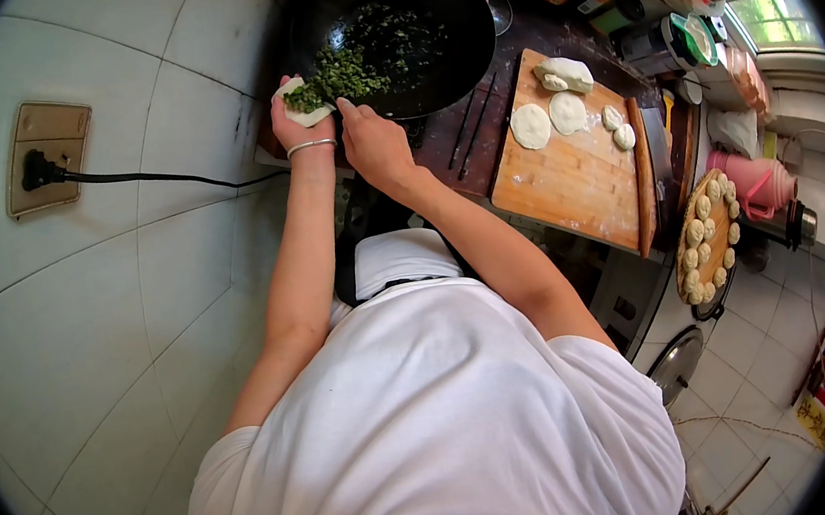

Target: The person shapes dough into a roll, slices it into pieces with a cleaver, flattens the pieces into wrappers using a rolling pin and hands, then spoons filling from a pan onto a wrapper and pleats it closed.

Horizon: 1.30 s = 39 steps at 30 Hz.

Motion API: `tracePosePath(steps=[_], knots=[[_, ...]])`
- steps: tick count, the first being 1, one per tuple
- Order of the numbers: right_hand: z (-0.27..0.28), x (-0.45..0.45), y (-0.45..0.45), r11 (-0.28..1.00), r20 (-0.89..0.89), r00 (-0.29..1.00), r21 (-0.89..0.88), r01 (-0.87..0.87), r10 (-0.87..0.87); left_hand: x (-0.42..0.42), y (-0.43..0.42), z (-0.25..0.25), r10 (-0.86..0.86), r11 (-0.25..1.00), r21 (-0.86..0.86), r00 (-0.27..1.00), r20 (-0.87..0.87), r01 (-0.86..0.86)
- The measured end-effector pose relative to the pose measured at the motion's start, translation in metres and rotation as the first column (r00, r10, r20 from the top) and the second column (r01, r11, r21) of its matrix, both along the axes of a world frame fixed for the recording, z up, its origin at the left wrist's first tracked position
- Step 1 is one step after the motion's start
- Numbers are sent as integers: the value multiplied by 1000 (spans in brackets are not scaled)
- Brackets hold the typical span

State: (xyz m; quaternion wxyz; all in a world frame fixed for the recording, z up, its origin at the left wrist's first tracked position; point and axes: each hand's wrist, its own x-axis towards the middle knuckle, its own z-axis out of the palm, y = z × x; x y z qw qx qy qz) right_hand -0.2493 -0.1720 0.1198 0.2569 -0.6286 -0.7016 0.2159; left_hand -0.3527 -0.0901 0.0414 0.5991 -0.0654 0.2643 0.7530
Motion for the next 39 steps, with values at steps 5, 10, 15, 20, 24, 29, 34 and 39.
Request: tracePosePath(steps=[5, 10, 15, 20, 24, 29, 34, 39], knots=[[7, -7, -21, 999, -54, 997, 17, -49, 49, -8, -9, 15, -16, 1000, -9, 999, 37, 16], [11, -5, -23, 982, 45, 989, 117, -146, 142, -14, -21, 56, -2, 999, -48, 985, 171, 10], [44, 12, -15, 985, -19, 997, 158, -72, 76, -20, -10, 51, -255, 965, 113, 943, 214, 235], [55, 26, -11, 963, 5, 991, 237, -132, 135, -7, -14, 82, -332, 940, 149, 922, 201, 306], [50, 31, -15, 968, 132, 983, 198, -156, 132, -5, -13, 81, -385, 923, 104, 893, 233, 371], [50, 37, -18, 957, 104, 980, 220, -191, 171, -2, -17, 81, -445, 895, 116, 862, 241, 430], [51, 48, -5, 985, -278, 960, 170, 28, 21, -15, -24, 65, -412, 911, 70, 885, 218, 407], [7, 64, 20, 993, -203, 972, -47, 111, -118, -41, -34, 36, -264, 959, -70, 957, 123, 273]])
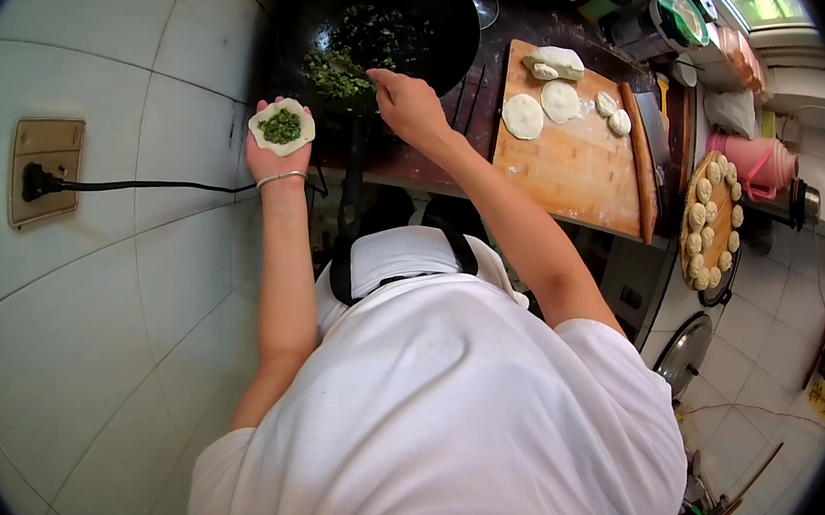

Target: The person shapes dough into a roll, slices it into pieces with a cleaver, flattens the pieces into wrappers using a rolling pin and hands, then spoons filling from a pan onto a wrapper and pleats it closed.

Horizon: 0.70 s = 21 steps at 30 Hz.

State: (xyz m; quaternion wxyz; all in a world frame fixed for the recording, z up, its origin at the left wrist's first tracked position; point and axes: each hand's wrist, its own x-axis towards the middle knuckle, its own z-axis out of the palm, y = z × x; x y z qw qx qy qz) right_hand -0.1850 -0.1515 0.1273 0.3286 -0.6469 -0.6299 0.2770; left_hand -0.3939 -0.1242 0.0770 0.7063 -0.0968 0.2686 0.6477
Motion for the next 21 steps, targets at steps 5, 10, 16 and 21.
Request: tracePosePath(steps=[5, 10, 16, 21], knots=[[-9, -24, -11, 998, 193, 980, -49, -44, 53, 6, 5, -32, 36, 998, -46, 998, -56, -38], [-9, -32, -28, 997, 238, 969, -57, -55, 67, 25, 10, -39, 37, 999, -8, 996, -82, -37], [-14, -45, -52, 999, 78, 996, 14, -47, 46, 45, 6, -26, 12, 999, -45, 997, -83, -15], [5, -53, -67, 981, 191, 972, 103, -162, 141, 32, -1, -20, -15, 998, -65, 990, -138, 6]])
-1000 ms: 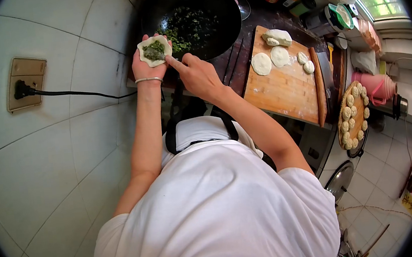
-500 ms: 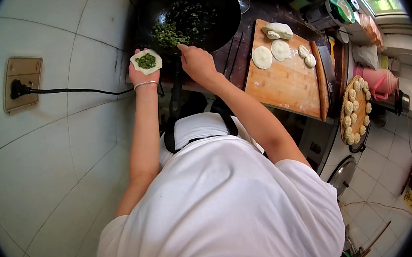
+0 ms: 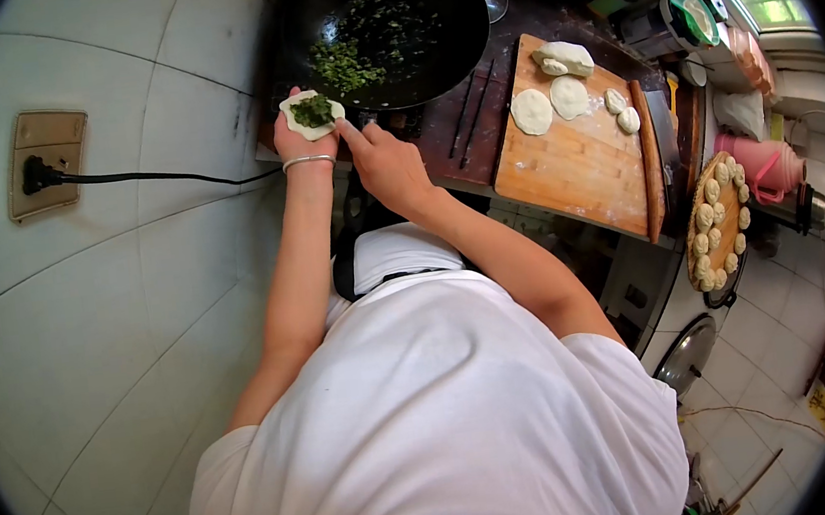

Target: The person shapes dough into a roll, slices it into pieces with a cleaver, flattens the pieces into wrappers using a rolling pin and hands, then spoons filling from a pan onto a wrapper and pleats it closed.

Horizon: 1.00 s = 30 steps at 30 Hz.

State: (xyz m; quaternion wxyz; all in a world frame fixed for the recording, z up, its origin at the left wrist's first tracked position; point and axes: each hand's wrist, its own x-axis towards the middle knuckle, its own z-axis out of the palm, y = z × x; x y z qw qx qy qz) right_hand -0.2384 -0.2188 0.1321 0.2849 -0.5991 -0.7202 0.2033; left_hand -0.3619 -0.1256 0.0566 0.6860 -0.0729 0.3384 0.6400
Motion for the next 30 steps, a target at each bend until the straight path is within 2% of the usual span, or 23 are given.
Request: tracePosePath(steps=[1, 5, 7, 8, 11, 12, 13, 15, 18, 22, 24, 27, 29, 30], knots=[[3, 0, -1, 998, 93, 994, 14, -57, 56, -2, -4, 10, -2, 1000, 2, 1000, -4, 2], [18, 3, 2, 987, 84, 989, 97, -131, 123, -8, -10, 42, 40, 997, -67, 997, 67, -36], [36, 10, 5, 995, -66, 995, 77, -63, 68, -11, -7, 46, -56, 997, 56, 968, 243, 44], [38, 14, 8, 990, -85, 995, 140, -33, 46, -11, -4, 49, -82, 993, 106, 954, 289, 53], [35, 22, 14, 985, -48, 999, 170, 3, 5, -1, 5, 64, -118, 980, 186, 949, 293, 65], [36, 23, 11, 991, 27, 999, 131, -29, 26, 2, 9, 70, -118, 984, 164, 947, 300, 70], [38, 25, 12, 990, 30, 999, 137, -28, 24, 6, 11, 74, -121, 983, 171, 945, 303, 71], [40, 28, 12, 978, 54, 998, 204, -52, 42, 13, 13, 81, -120, 988, 123, 955, 271, 90], [46, 33, 18, 960, 55, 998, 279, -24, 9, 20, 17, 82, -160, 979, 173, 942, 296, 112], [42, 38, 19, 964, 125, 992, 259, -63, 31, 28, 25, 76, -184, 971, 201, 947, 264, 133], [52, 42, 22, 970, 41, 999, 242, 1, -11, 29, 29, 68, -207, 970, 189, 923, 325, 151], [44, 52, 32, 982, -52, 998, 187, -21, 32, 27, 35, 57, -234, 964, 199, 918, 320, 176], [33, 61, 49, 967, -321, 947, 230, 111, -33, 21, 41, 42, -222, 967, 195, 917, 331, 163], [29, 69, 57, 985, -354, 927, 72, 157, -122, 19, 42, 35, -207, 971, 185, 917, 341, 150]])
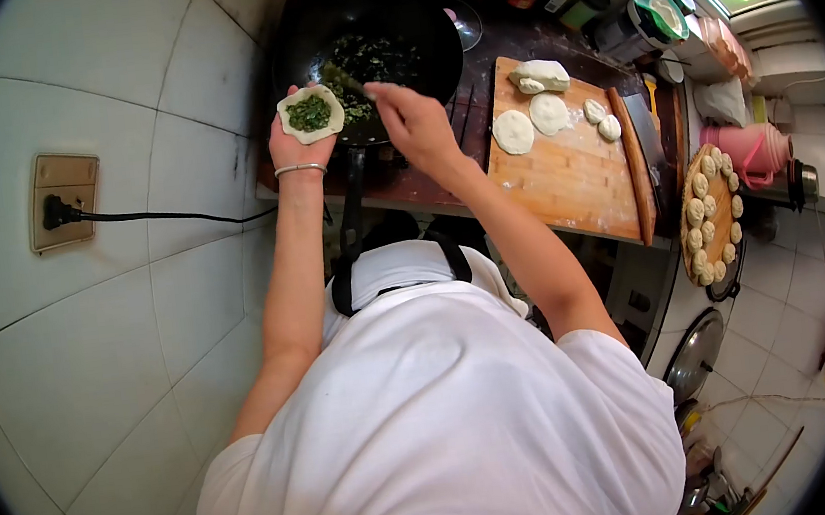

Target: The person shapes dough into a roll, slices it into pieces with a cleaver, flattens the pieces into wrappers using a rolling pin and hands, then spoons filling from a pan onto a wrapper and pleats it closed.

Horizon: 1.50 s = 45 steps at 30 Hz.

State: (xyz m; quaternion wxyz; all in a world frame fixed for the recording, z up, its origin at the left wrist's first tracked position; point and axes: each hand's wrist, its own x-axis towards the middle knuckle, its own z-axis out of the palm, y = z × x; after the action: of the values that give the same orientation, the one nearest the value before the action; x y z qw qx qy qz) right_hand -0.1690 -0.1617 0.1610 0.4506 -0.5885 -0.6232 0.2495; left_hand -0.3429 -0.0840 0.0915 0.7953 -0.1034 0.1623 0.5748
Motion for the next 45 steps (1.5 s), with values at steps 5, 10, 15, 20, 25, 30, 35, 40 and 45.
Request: tracePosePath(steps=[5, 10, 15, 20, 25, 30, 35, 40, 45], knots=[[-59, 36, 45, 896, 92, 993, -431, 104, -71, -4, -10, 5, 3, 999, -32, 997, -81, -6], [-52, 26, 32, 783, 169, 985, -606, 139, -43, -7, -22, 13, -49, 999, -20, 957, -284, 45], [6, 18, 3, 899, 210, 975, -438, 22, 78, -6, -37, 49, -224, 964, 50, 901, -372, 261], [20, 25, -10, 831, -488, 873, -483, -276, 6, 7, -51, 78, -398, 893, 86, 865, -306, 442], [28, 45, -40, 846, -539, 839, -478, -238, -69, 27, -63, 87, -576, 775, 140, 780, -244, 616], [34, 74, -79, 885, -429, 901, -441, -152, -58, 60, -79, 91, -715, 645, 148, 660, -230, 750], [50, 107, -119, 907, -353, 922, -421, -4, -160, 96, -100, 103, -768, 564, 58, 549, -331, 824], [61, 143, -166, 881, -486, 833, -473, 5, -265, 143, -125, 111, -854, 393, 61, 389, -345, 918], [48, 173, -219, 907, -522, 776, -394, 150, -355, 192, -151, 113, -924, 230, 98, 249, -290, 968]])
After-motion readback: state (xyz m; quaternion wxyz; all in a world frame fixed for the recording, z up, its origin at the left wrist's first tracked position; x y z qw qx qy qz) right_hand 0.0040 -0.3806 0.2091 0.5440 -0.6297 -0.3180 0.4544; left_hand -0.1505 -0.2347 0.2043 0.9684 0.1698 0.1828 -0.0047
